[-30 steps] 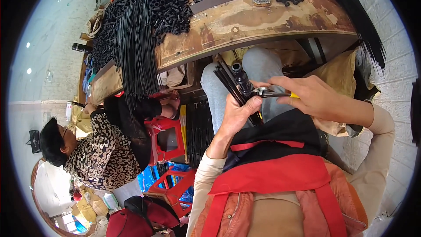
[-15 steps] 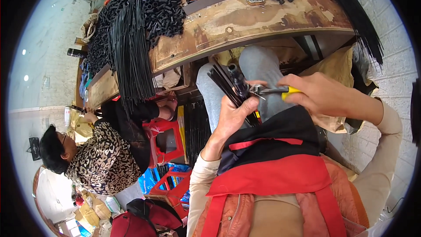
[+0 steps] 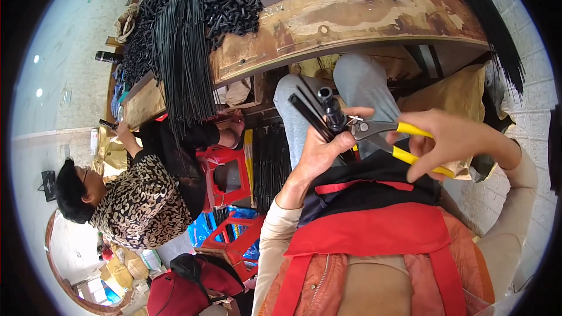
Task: Manually assembling bundles of wires into plastic connectors and securing them using a pair of pliers.
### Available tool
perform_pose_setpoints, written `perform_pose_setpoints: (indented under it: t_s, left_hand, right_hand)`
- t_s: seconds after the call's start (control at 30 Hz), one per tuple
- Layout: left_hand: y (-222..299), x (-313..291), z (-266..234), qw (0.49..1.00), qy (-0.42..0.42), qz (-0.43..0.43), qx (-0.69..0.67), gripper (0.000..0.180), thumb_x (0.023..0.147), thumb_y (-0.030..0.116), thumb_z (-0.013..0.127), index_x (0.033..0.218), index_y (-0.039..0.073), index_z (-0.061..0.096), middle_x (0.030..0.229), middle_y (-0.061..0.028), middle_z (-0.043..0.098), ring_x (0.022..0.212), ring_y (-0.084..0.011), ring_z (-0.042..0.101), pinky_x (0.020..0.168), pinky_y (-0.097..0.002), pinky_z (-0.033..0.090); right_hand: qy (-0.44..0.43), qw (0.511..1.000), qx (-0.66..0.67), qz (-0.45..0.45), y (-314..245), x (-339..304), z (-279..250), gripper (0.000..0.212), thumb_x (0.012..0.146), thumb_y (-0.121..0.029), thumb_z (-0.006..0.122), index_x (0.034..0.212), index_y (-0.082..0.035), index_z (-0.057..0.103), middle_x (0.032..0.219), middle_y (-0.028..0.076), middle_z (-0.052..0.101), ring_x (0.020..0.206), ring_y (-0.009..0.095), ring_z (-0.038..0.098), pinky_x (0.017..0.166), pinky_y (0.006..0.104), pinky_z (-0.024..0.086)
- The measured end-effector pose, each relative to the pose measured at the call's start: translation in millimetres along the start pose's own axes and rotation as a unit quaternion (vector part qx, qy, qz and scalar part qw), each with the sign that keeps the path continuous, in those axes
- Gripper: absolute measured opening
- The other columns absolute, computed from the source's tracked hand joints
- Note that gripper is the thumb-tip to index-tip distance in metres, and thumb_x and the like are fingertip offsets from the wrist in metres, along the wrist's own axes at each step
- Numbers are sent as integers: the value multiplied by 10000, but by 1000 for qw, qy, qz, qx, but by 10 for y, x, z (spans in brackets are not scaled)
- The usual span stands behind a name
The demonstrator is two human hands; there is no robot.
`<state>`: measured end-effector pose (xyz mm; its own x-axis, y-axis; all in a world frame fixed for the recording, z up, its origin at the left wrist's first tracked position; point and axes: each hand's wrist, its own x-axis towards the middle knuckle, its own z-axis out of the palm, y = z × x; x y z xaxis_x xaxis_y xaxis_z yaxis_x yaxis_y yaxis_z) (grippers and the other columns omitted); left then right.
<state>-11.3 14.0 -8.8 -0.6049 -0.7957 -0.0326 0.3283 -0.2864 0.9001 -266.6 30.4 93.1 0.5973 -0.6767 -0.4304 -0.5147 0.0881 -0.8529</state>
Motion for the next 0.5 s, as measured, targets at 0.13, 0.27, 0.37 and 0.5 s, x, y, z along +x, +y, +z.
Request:
perform_pose_setpoints:
  t_s: [0.13,0.27,0.37,0.5]
  left_hand:
    - [-26,23,-29,1000,9,4,7,634,843,407,732,1242,-51,552,756,52,495,625,-29,387,550,-201,292]
    - [-32,99,-3,999,39,14,0,665,842,402,734,1279,-56,529,730,57,466,594,-33,364,530,-202,277]
    - [-50,125,-32,1000,10,19,-12,613,859,380,727,1296,-14,554,763,66,479,619,-21,386,544,-184,309]
    - [-52,93,-44,999,-22,29,-11,589,870,396,710,1267,-12,560,744,67,457,618,-24,387,545,-189,310]
  right_hand:
    - [-12,994,82,76,-66,10,166,426,798,-173,711,1118,20,505,622,118,560,551,247,593,502,324,446]
    - [263,891,-321,-183,160,44,143,413,786,-187,708,1106,-7,518,768,105,575,681,251,606,567,334,476]
    - [235,862,-403,-199,116,28,51,439,795,-187,720,1125,7,505,720,99,591,614,227,615,530,321,474]
    - [-110,960,233,108,64,48,98,414,841,-211,710,1108,22,497,512,85,555,375,148,526,394,286,400]
